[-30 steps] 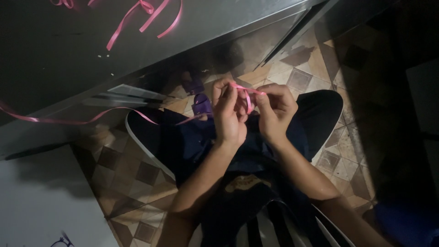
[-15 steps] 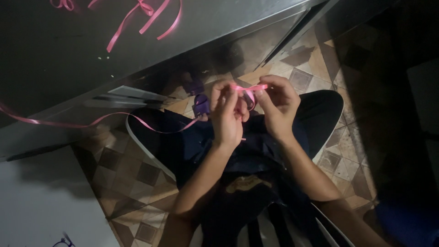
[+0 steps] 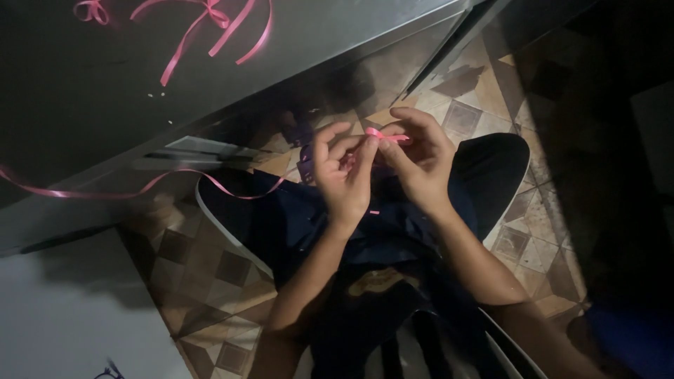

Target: Tying and cutting small pink ribbons into decorative bows.

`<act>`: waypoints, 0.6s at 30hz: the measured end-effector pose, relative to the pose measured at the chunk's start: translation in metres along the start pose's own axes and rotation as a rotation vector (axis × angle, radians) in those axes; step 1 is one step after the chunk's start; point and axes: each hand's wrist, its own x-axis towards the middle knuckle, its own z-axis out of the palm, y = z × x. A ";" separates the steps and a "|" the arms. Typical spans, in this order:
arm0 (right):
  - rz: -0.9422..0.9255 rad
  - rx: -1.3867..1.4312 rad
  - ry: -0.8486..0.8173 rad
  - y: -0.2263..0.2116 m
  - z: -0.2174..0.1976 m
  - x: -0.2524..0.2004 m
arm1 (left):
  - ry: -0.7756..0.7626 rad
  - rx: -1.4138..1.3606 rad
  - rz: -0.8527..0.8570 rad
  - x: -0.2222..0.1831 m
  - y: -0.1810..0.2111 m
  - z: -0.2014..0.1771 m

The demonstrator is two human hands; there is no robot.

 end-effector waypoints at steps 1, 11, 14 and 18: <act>0.002 -0.003 0.009 -0.003 0.001 0.000 | 0.001 0.043 0.031 -0.001 0.000 0.000; -0.015 0.046 0.028 -0.004 -0.004 0.000 | 0.120 0.184 0.196 -0.004 -0.003 -0.006; -0.024 0.040 0.045 -0.007 -0.002 -0.001 | 0.072 0.214 0.216 -0.004 0.002 -0.007; -0.036 0.059 0.040 -0.007 -0.003 0.000 | 0.116 0.208 0.210 -0.003 0.006 -0.008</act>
